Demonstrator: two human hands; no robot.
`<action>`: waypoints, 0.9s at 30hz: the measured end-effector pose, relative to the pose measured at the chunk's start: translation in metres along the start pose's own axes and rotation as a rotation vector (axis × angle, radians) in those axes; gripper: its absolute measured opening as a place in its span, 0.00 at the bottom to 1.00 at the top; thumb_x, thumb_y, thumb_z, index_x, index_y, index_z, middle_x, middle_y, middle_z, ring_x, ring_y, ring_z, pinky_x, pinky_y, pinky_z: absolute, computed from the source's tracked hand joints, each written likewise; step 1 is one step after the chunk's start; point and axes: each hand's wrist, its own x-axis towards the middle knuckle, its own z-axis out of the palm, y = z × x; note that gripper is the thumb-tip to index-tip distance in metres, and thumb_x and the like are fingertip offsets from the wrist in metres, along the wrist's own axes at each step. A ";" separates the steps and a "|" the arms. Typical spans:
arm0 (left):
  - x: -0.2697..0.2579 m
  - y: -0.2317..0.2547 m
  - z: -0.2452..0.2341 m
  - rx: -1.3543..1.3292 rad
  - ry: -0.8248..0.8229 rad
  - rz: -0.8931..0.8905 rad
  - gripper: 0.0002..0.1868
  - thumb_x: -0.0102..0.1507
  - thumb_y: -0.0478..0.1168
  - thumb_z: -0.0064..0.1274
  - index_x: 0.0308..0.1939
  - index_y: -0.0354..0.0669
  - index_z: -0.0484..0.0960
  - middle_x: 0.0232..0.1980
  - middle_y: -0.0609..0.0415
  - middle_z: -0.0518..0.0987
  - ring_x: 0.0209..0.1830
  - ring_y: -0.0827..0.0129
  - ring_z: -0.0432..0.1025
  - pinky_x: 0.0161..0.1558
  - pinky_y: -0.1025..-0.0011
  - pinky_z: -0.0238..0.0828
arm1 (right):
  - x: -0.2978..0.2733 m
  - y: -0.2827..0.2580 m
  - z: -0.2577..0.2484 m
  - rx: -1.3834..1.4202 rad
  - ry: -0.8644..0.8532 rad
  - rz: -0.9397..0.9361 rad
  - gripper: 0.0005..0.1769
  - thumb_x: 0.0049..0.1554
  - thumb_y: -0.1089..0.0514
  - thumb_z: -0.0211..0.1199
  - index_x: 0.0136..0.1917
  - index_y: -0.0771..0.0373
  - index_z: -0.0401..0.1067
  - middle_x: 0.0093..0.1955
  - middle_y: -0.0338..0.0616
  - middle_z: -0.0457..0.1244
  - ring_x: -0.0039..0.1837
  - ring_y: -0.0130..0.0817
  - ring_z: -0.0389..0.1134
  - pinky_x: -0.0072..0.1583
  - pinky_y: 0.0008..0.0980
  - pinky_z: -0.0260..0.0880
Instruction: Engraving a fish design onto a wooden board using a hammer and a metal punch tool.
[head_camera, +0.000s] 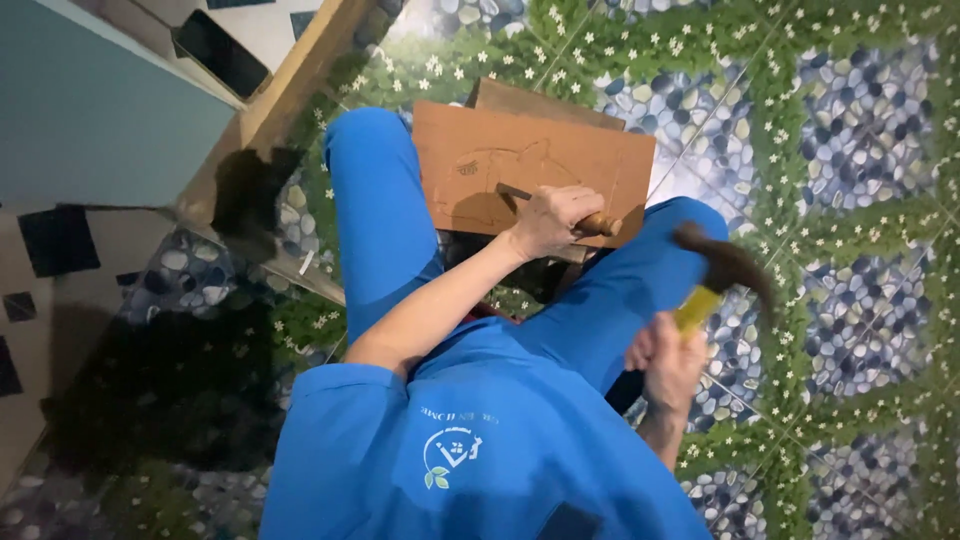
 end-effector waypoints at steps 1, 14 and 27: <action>-0.001 -0.006 0.004 0.002 0.003 0.007 0.20 0.76 0.50 0.50 0.29 0.62 0.64 0.27 0.66 0.61 0.26 0.75 0.68 0.32 0.84 0.69 | -0.001 -0.004 0.012 0.002 -0.001 -0.008 0.13 0.77 0.59 0.52 0.48 0.58 0.61 0.25 0.38 0.49 0.21 0.27 0.52 0.24 0.29 0.64; -0.020 -0.036 0.026 -0.050 0.028 -0.088 0.10 0.67 0.44 0.63 0.36 0.64 0.76 0.30 0.66 0.72 0.33 0.70 0.77 0.39 0.77 0.78 | 0.001 -0.026 0.038 -0.104 -0.156 -0.121 0.12 0.75 0.64 0.53 0.47 0.66 0.64 0.25 0.42 0.53 0.22 0.30 0.55 0.25 0.31 0.65; -0.007 -0.014 0.004 -0.082 0.030 -0.086 0.16 0.67 0.50 0.63 0.31 0.60 0.72 0.28 0.62 0.68 0.30 0.67 0.75 0.35 0.71 0.75 | -0.001 -0.028 0.022 -0.060 -0.050 -0.029 0.09 0.77 0.64 0.49 0.52 0.66 0.62 0.26 0.42 0.49 0.22 0.32 0.52 0.25 0.35 0.67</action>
